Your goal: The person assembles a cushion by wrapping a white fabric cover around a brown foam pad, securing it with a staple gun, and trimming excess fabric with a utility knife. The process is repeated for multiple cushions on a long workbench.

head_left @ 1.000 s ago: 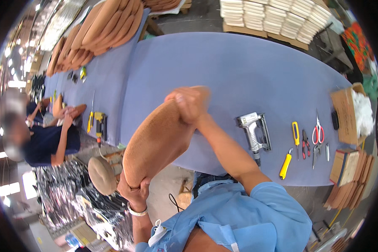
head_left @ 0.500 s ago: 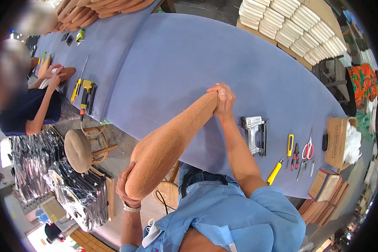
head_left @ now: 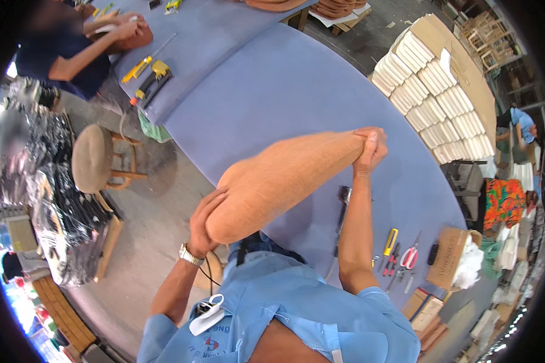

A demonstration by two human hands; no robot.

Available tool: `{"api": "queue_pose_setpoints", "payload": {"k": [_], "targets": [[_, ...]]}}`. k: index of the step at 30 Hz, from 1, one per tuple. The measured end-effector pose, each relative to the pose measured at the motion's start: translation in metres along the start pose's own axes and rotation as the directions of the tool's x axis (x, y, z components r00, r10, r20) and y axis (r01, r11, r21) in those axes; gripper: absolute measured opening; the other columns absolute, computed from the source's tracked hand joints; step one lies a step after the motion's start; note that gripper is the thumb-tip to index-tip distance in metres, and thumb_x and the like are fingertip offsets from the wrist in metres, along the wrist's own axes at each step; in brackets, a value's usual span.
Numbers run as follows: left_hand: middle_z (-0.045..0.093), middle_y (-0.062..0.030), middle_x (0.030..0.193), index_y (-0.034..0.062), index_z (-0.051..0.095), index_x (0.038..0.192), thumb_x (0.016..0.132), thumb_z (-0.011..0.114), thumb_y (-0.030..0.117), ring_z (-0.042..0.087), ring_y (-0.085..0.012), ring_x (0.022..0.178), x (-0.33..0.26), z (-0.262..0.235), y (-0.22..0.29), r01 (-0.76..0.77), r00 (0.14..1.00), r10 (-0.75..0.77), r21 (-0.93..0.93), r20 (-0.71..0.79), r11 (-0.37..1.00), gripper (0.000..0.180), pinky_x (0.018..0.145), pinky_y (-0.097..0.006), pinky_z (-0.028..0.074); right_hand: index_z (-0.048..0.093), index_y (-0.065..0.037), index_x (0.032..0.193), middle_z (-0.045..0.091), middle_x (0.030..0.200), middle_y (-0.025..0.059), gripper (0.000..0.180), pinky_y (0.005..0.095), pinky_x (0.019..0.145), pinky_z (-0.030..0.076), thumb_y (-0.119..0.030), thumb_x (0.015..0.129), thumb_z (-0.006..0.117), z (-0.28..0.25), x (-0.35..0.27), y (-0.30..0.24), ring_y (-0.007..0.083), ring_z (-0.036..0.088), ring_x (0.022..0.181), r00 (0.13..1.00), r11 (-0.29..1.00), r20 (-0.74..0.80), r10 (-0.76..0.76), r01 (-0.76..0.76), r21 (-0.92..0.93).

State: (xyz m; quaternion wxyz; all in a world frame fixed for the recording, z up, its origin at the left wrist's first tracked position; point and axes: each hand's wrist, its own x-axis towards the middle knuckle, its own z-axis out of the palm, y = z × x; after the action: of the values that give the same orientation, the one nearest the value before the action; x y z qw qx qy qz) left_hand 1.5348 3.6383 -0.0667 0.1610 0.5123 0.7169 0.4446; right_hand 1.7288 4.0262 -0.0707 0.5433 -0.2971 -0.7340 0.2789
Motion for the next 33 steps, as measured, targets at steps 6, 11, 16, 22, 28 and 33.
{"api": "queue_pose_setpoints", "payload": {"k": [6, 11, 16, 22, 28, 33], "targets": [[0.045, -0.0174, 0.16, 0.0102, 0.046, 0.155, 0.081, 0.08, 0.023, 0.051, -0.0387, 0.141, -0.036, 0.097, -0.027, 0.313, 0.866, -0.304, 0.043, 0.396, 0.949, 0.083, 0.117, -0.045, 0.043, 0.074, -0.008, 0.087, 0.075, 0.101, 0.0036, 0.021, 0.0497, 0.116, 0.03, -0.017, 0.095, 0.058, -0.039, -0.06, 0.025, 0.024, 0.063, 0.11, 0.959, 0.948, 0.28, -0.042, 0.127, -0.291], [0.06, -0.0179, 0.147, 0.0019, 0.058, 0.144, 0.09, 0.069, 0.017, 0.06, -0.0296, 0.131, 0.006, 0.086, -0.064, 0.549, 0.742, -0.327, -0.251, 0.585, 0.797, 0.057, 0.109, -0.041, 0.048, 0.076, -0.011, 0.091, 0.075, 0.113, 0.0059, 0.017, 0.052, 0.121, 0.024, -0.016, 0.094, 0.06, -0.068, -0.096, 0.042, 0.0289, 0.06, 0.126, 0.974, 0.939, 0.227, -0.019, 0.095, -0.329], [0.074, -0.0198, 0.12, 0.002, 0.062, 0.139, 0.092, 0.073, 0.044, 0.072, -0.0314, 0.107, 0.078, 0.147, -0.116, 0.464, 0.784, -0.516, 0.226, 0.345, 0.856, 0.064, 0.09, -0.041, 0.057, 0.078, -0.01, 0.089, 0.074, 0.12, 0.0097, 0.017, 0.0539, 0.121, 0.024, -0.013, 0.093, 0.062, -0.064, -0.096, 0.04, 0.0325, 0.059, 0.13, 0.976, 0.933, 0.208, -0.066, 0.135, -0.335], [0.076, -0.0173, 0.118, 0.005, 0.067, 0.134, 0.09, 0.073, 0.04, 0.073, -0.0303, 0.106, 0.121, 0.165, -0.117, 0.402, 0.775, -0.462, 0.228, 0.431, 0.887, 0.056, 0.094, -0.042, 0.057, 0.078, -0.01, 0.088, 0.074, 0.121, 0.0069, 0.018, 0.0541, 0.124, 0.021, -0.014, 0.094, 0.062, -0.07, -0.107, 0.057, 0.032, 0.055, 0.135, 0.977, 0.925, 0.214, -0.019, 0.099, -0.367], [0.073, -0.0129, 0.125, 0.0019, 0.069, 0.13, 0.094, 0.07, 0.044, 0.068, -0.0247, 0.109, 0.119, 0.165, -0.083, 0.731, 0.655, -0.586, -0.201, 0.477, 0.652, 0.055, 0.094, -0.041, 0.055, 0.076, -0.007, 0.086, 0.075, 0.107, 0.0055, 0.02, 0.0535, 0.124, 0.021, -0.016, 0.095, 0.06, -0.063, -0.103, 0.047, 0.0288, 0.058, 0.127, 0.978, 0.932, 0.208, 0.019, 0.058, -0.357], [0.075, -0.0167, 0.119, 0.0026, 0.07, 0.13, 0.098, 0.066, 0.046, 0.071, -0.0302, 0.107, 0.132, 0.189, -0.073, 0.623, 0.672, -0.579, 0.069, 0.462, 0.779, 0.054, 0.093, -0.045, 0.055, 0.075, -0.006, 0.081, 0.075, 0.094, 0.007, 0.022, 0.0518, 0.117, 0.031, -0.017, 0.094, 0.06, -0.054, -0.073, 0.027, 0.0286, 0.065, 0.106, 0.939, 0.932, 0.344, 0.018, 0.109, -0.346]]}}
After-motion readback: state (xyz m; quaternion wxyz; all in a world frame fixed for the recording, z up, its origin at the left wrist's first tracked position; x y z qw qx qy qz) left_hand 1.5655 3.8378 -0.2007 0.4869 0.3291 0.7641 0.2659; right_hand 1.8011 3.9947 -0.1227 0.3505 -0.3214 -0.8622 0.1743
